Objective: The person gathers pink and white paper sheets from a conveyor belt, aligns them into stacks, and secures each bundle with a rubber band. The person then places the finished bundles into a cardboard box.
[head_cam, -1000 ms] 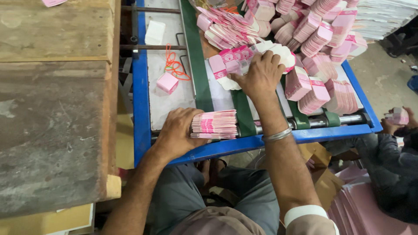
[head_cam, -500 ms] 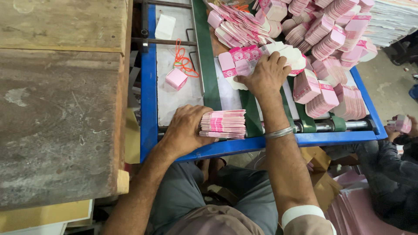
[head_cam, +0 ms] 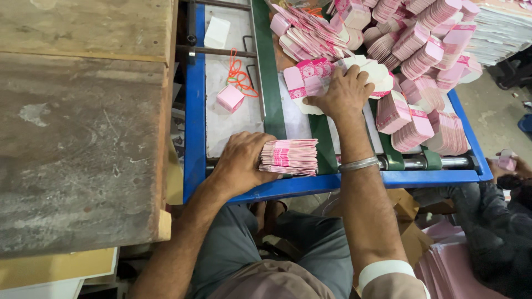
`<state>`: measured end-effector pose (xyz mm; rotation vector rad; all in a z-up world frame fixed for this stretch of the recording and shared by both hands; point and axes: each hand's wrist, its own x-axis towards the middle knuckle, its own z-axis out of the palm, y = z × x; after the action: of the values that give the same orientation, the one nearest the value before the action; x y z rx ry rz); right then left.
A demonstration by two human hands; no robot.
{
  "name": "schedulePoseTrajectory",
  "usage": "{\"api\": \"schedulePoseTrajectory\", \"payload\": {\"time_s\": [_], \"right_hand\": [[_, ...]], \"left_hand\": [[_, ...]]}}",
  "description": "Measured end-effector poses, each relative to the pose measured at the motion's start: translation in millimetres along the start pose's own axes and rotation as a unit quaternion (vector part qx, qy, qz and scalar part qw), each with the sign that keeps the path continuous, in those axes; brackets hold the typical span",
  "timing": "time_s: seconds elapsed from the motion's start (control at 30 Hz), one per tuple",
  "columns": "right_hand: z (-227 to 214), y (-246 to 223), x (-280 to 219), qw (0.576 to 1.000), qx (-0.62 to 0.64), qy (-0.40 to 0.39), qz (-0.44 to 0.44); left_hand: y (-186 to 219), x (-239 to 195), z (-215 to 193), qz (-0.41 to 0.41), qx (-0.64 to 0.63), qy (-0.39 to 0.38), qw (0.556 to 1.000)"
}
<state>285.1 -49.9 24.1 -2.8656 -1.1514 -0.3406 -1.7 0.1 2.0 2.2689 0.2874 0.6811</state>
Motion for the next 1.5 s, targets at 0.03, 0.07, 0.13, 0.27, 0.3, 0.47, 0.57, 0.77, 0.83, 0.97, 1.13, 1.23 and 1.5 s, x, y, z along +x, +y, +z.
{"api": "schedulePoseTrajectory", "payload": {"time_s": [0.03, 0.07, 0.13, 0.27, 0.3, 0.47, 0.57, 0.77, 0.83, 0.97, 1.13, 1.23, 1.5], "right_hand": [[1.4, 1.0, 0.0, 1.000, -0.001, 0.001, -0.002], [3.3, 2.4, -0.1, 1.000, 0.001, 0.000, -0.004], [5.4, 4.1, 3.0, 1.000, 0.005, 0.000, -0.009], [6.0, 4.2, 11.8, 1.000, -0.001, -0.027, 0.005], [5.8, 4.3, 13.3, 0.999, -0.004, -0.033, 0.004], [4.8, 2.0, 14.6, 0.999, -0.009, -0.045, 0.004], [4.1, 1.4, 14.4, 0.999, -0.002, -0.043, -0.002], [-0.6, -4.4, 9.1, 0.999, -0.006, 0.023, -0.040], [-2.2, -9.3, 4.4, 0.998, -0.017, 0.043, -0.051], [-0.2, -13.0, -5.4, 0.994, 0.019, 0.075, -0.076], [27.7, -8.1, -13.4, 0.964, 0.195, 0.124, -0.130], [48.7, -16.3, -22.2, 0.947, 0.221, 0.166, -0.162], [-2.8, 2.0, -31.7, 0.945, 0.289, 0.031, -0.150]], "left_hand": [[-0.1, -0.2, 0.4, -0.002, -0.001, 0.000, 1.000], [0.1, -0.5, 0.7, -0.002, 0.000, 0.000, 1.000], [0.6, 0.2, 0.4, -0.002, 0.002, 0.000, 1.000], [1.4, 0.0, -0.2, -0.005, 0.002, -0.002, 1.000], [1.3, 0.0, 0.0, -0.005, 0.001, -0.001, 1.000], [-1.1, -0.4, 0.6, 0.009, 0.004, 0.004, 1.000], [-1.7, -0.5, 1.1, 0.002, 0.005, 0.002, 1.000], [-2.9, 0.5, 1.2, 0.007, 0.004, 0.003, 1.000], [-2.6, -0.2, 2.1, 0.019, -0.003, 0.011, 1.000], [-3.2, -0.5, 2.5, 0.009, 0.010, 0.006, 1.000], [-3.4, -1.5, 3.0, 0.013, 0.003, 0.011, 1.000], [-3.8, -0.1, 3.0, 0.018, 0.007, 0.009, 1.000], [-4.9, -0.1, 2.2, 0.023, 0.006, 0.014, 1.000]]}}
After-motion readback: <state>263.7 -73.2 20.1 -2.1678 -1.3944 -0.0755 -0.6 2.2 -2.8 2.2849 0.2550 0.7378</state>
